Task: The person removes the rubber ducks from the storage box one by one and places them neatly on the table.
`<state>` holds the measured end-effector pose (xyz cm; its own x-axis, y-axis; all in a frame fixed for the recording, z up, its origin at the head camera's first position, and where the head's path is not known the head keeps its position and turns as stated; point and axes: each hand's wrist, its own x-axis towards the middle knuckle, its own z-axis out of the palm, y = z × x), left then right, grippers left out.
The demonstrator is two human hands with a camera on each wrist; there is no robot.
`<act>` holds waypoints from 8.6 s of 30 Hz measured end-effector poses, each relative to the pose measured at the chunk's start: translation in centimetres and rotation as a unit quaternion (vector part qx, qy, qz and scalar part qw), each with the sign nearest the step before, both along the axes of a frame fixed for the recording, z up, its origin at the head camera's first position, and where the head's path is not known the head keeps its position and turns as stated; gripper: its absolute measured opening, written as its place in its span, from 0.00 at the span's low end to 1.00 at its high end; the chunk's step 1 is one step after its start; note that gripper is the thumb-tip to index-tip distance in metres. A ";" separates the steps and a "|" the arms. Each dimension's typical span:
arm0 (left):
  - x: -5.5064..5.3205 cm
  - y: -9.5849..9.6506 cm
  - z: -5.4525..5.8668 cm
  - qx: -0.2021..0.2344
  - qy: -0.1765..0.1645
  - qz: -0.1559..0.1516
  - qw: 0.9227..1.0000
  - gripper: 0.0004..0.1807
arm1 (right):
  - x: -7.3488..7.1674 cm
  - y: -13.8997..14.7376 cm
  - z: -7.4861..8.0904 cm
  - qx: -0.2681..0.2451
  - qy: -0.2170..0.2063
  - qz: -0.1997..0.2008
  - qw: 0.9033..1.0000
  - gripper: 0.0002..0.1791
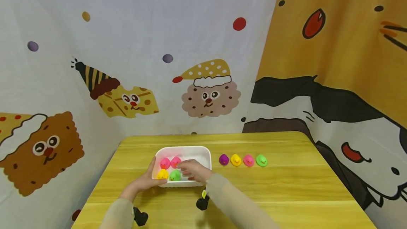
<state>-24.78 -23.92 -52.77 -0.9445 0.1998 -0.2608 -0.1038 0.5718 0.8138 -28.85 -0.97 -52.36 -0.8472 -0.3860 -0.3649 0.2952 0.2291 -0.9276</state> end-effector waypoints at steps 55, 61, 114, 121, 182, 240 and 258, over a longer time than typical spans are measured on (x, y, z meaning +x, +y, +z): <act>0.0 -0.2 -0.4 -0.001 0.009 -0.002 1.000 0.66 | 0.3 -1.9 -0.7 0.090 0.066 0.045 0.993 0.14; -0.1 -0.1 -0.3 -0.001 0.003 -0.001 1.000 0.66 | 0.3 -1.7 -0.8 0.083 0.057 0.034 0.994 0.14; -0.1 -0.1 0.3 -0.010 -0.016 -0.003 1.000 0.66 | -3.6 4.9 4.8 -0.026 -0.018 0.073 0.997 0.16; 0.0 0.1 0.7 -0.021 -0.013 -0.005 1.000 0.66 | -3.3 6.8 6.2 -0.013 0.000 0.077 0.997 0.18; 0.2 -0.4 -0.1 -0.012 -0.008 -0.014 1.000 0.66 | -1.2 18.2 6.7 0.069 0.050 0.053 0.995 0.20; -0.2 -0.1 0.1 -0.008 -0.014 -0.016 1.000 0.66 | -1.2 19.5 -0.2 0.119 0.129 0.117 0.978 0.18; -0.1 0.0 0.3 -0.017 -0.019 -0.009 1.000 0.65 | -1.7 18.9 -0.5 0.138 0.143 0.130 0.971 0.15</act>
